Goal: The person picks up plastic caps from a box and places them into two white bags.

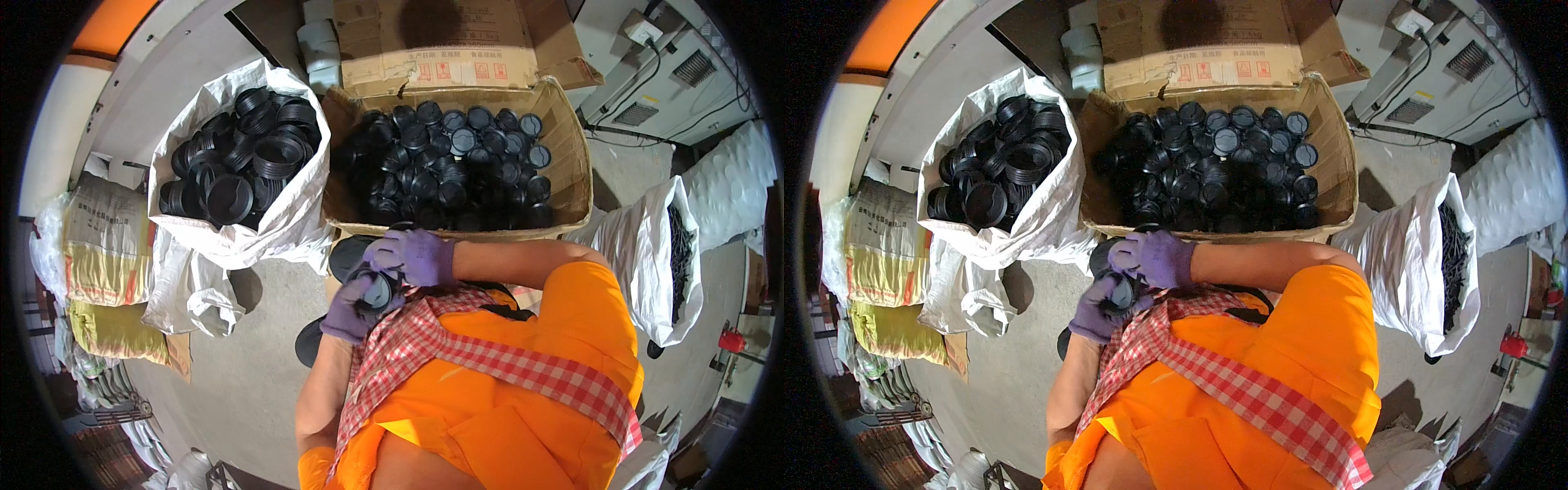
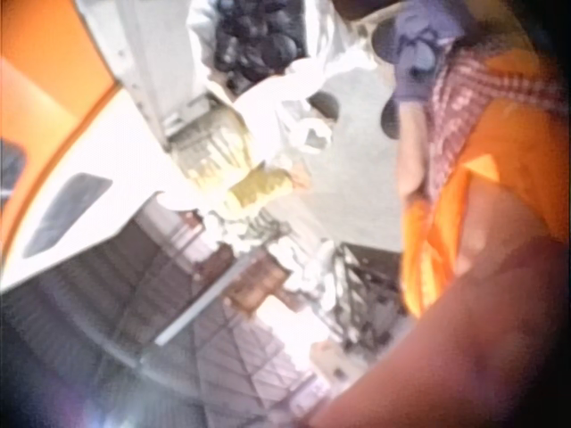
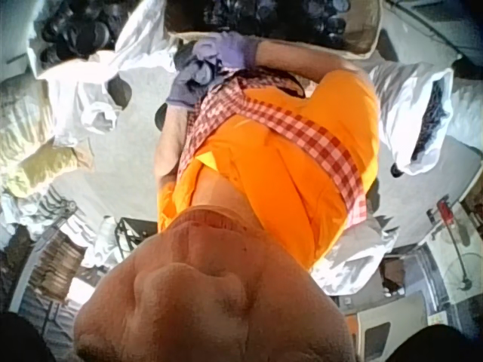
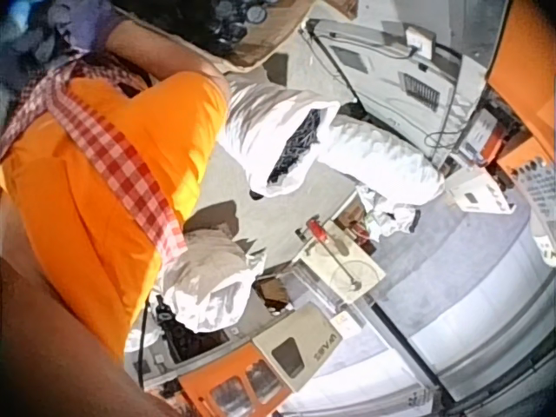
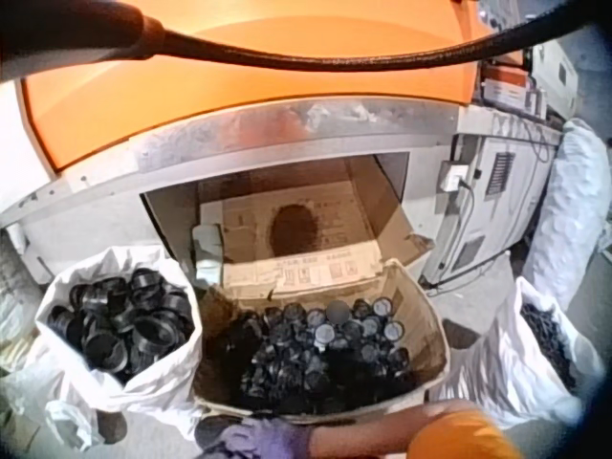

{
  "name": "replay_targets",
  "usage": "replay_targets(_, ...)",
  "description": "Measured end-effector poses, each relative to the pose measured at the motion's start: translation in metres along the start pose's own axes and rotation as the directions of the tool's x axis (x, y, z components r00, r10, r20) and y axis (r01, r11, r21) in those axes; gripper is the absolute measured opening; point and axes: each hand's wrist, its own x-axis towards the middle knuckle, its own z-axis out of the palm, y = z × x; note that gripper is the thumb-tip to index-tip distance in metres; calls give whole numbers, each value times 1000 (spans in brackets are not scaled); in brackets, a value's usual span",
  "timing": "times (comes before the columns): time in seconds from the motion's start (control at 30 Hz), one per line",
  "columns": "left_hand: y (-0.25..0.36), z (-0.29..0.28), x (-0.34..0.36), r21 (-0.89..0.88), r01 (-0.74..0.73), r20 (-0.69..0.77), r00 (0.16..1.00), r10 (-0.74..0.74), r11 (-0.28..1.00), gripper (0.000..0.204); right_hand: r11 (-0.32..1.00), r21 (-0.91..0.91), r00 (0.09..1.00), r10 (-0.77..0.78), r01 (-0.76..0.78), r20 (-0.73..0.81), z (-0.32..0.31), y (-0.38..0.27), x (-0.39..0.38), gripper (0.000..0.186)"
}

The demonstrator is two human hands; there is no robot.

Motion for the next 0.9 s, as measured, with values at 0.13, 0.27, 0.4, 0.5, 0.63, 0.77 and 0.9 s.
replay_targets(0.13, -2, -12, -1, 847, -240, 27, 911, 413, 474, 28, 961, -179, 883, 265, -210, 388, -4, 0, 21, 35)
replay_targets(0.27, 33, -8, -21, 883, -418, 467, 832, 300, -215, 25, 809, 241, 518, 89, -536, 851, -49, -11, 39, 19)
replay_targets(0.4, 41, -1, -31, 285, -508, 416, 830, 372, 813, 39, 84, 865, 863, -72, -495, 501, -68, 2, 33, 16)
replay_targets(0.5, 34, 28, -20, 52, -332, 188, 930, 317, 942, 59, 413, 902, 992, -44, 126, -118, -23, 34, 34, 15)
replay_targets(0.63, 6, 31, 8, 21, -239, 1, 971, 239, 971, 59, 662, 749, 951, 229, 3, -206, -14, 27, 48, 12)
replay_targets(0.77, 21, 83, 3, 821, -113, 484, 657, 578, -559, 56, 926, -30, 815, 316, -377, -486, -15, 60, 27, 28)
replay_targets(0.9, 78, 106, -12, 671, -356, 741, 308, 597, -650, 52, 458, 490, 183, 841, -742, -509, 8, 174, -17, 24)
